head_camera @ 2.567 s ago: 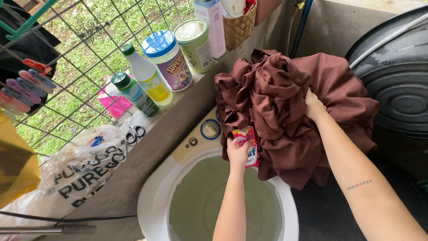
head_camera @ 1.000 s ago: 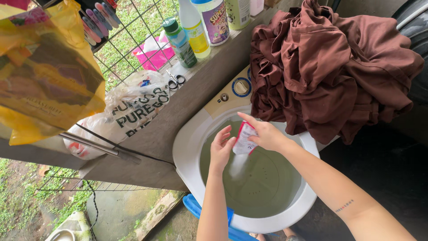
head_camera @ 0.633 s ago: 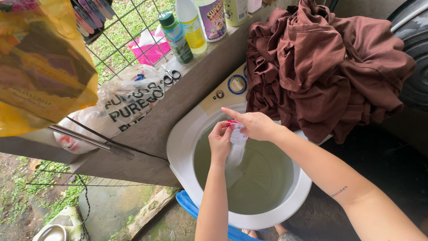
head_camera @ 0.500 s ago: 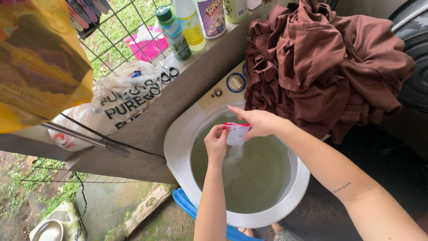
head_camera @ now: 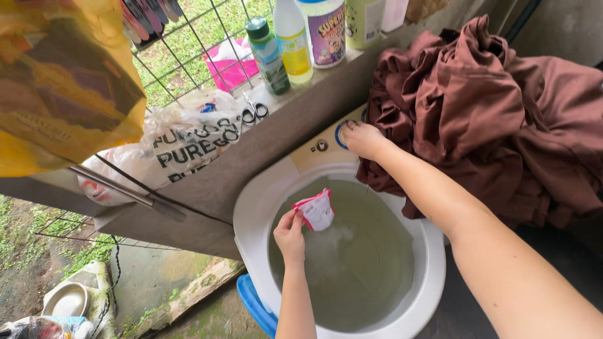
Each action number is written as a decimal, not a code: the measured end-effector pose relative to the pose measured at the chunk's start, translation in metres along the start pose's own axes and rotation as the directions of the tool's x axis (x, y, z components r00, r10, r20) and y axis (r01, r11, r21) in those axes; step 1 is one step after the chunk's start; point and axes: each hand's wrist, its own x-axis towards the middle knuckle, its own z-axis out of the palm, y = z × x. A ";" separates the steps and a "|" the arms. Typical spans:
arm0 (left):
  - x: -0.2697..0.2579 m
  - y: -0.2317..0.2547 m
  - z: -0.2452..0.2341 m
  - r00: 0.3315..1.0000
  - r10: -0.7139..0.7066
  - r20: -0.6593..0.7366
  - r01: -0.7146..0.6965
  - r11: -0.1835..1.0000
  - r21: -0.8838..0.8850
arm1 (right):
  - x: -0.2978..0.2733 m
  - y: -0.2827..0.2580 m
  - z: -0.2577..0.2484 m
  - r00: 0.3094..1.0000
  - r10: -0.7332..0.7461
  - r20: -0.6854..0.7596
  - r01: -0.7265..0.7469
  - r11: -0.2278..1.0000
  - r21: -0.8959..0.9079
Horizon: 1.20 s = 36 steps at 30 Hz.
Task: The person fills a washing machine tub with water, adds detergent from a packet opened with scissors, and places a brown cloth inside to soak and wash.
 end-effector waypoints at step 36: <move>0.000 -0.021 0.006 1.000 -0.015 -0.011 0.016 0.996 0.092 | 0.008 -0.021 0.137 0.308 0.108 0.945 0.180 -0.982 0.053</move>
